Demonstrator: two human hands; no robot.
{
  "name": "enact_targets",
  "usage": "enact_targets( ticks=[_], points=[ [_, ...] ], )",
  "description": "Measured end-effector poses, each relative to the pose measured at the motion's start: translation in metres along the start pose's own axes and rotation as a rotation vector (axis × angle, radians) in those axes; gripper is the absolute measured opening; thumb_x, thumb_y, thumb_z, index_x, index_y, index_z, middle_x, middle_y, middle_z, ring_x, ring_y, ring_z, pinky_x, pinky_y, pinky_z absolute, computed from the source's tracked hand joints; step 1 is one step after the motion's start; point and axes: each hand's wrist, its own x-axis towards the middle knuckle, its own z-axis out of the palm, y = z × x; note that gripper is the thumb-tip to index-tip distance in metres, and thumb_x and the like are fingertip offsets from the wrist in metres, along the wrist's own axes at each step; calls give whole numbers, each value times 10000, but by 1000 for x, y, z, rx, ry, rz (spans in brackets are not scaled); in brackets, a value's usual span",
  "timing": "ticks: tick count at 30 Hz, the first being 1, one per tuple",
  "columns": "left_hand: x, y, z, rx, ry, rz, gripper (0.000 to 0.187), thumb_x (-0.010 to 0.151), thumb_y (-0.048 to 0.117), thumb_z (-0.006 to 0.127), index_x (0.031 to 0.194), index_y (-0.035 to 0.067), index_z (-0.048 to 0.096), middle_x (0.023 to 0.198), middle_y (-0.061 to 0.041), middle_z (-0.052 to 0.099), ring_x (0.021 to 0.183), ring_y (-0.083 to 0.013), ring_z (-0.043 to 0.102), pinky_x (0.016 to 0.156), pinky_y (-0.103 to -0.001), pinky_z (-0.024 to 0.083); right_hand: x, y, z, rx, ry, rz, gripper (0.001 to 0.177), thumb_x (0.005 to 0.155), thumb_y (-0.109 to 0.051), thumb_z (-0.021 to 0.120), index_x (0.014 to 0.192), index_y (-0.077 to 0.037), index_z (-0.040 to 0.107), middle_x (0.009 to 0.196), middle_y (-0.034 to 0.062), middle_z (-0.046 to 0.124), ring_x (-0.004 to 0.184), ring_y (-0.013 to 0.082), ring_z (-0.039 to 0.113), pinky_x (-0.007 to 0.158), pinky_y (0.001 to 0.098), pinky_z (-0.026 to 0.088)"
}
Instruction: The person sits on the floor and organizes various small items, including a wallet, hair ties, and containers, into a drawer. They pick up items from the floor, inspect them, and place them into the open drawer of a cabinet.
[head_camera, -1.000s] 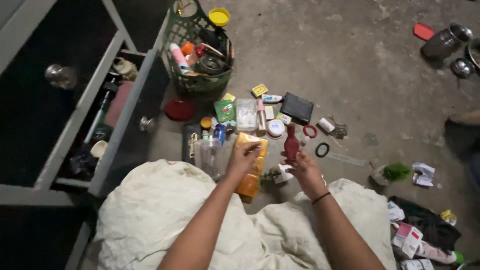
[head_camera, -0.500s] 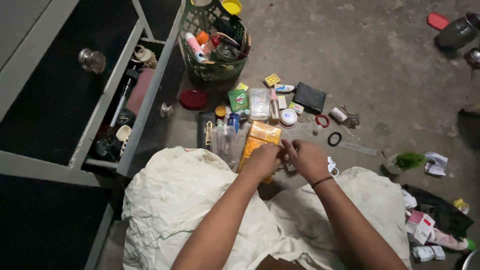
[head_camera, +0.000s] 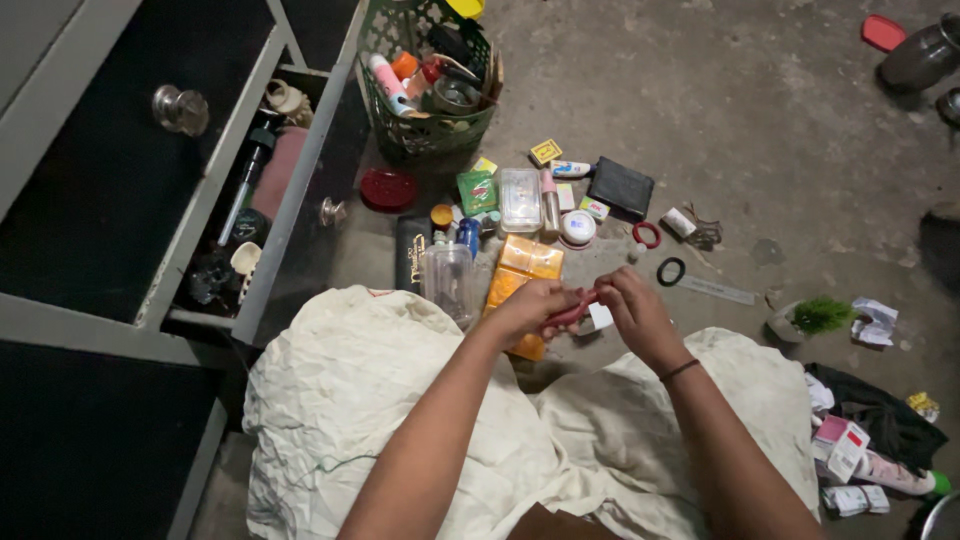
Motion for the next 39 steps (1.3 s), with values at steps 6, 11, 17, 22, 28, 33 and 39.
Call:
enact_targets(
  ticks=[6, 11, 17, 22, 28, 33, 39],
  points=[
    [-3, 4, -1, 9, 72, -36, 378, 993, 436, 626, 979, 61, 670, 736, -75, 729, 426, -49, 490, 391, -207, 366, -10, 14, 7, 277, 110, -76, 118, 934, 44, 658, 1002, -42, 615, 1144, 91, 595, 1059, 220, 600, 892, 341, 505],
    [-6, 10, 0, 66, 185, -16, 316, 944, 338, 698, 1107, 68, 674, 862, -62, 737, 601, -72, 617, 491, -220, 462, -15, 28, 9, 875, 212, 287, 211, 981, 14, 599, 1184, -45, 608, 1135, 84, 633, 1013, 183, 625, 908, 321, 512],
    [2, -1, -7, -26, 152, 187, 343, 916, 175, 768, 1205, 12, 681, 1053, -61, 740, 902, -117, 709, 802, -281, 599, -26, 37, 14, 1529, 187, 444, 282, 982, -120, 534, 1221, 0, 624, 1083, 132, 668, 930, 242, 645, 798, 351, 536],
    [13, -20, -17, -25, 110, 240, 288, 915, 141, 769, 1167, 20, 700, 1058, -65, 740, 935, -132, 708, 853, -299, 598, -31, 33, 42, 1251, 181, 554, 355, 989, -57, 638, 1335, 17, 614, 1077, 75, 654, 899, 131, 601, 787, 250, 509],
    [14, -30, -16, -264, 58, 259, 265, 930, 70, 768, 1155, 52, 629, 1174, -57, 667, 1054, -161, 667, 910, -337, 571, -31, 0, 59, 664, 225, 354, 270, 935, -27, 739, 1202, 0, 710, 986, 36, 651, 784, 77, 623, 666, 232, 527],
    [8, -20, -10, -247, -8, 296, 383, 917, 35, 768, 1236, 56, 558, 1295, -74, 638, 1161, -186, 650, 999, -344, 559, -31, -19, 42, 437, 238, 188, 279, 904, -24, 726, 1182, -29, 742, 993, 19, 596, 803, 73, 594, 682, 228, 496],
    [3, -15, -4, -350, -31, 223, 455, 911, 64, 743, 1312, 75, 527, 1311, -89, 642, 1199, -206, 642, 1008, -371, 557, -27, -16, 42, 178, 242, 50, 337, 819, -33, 735, 1151, -27, 678, 1069, 104, 570, 919, 201, 603, 754, 292, 518]
  ],
)
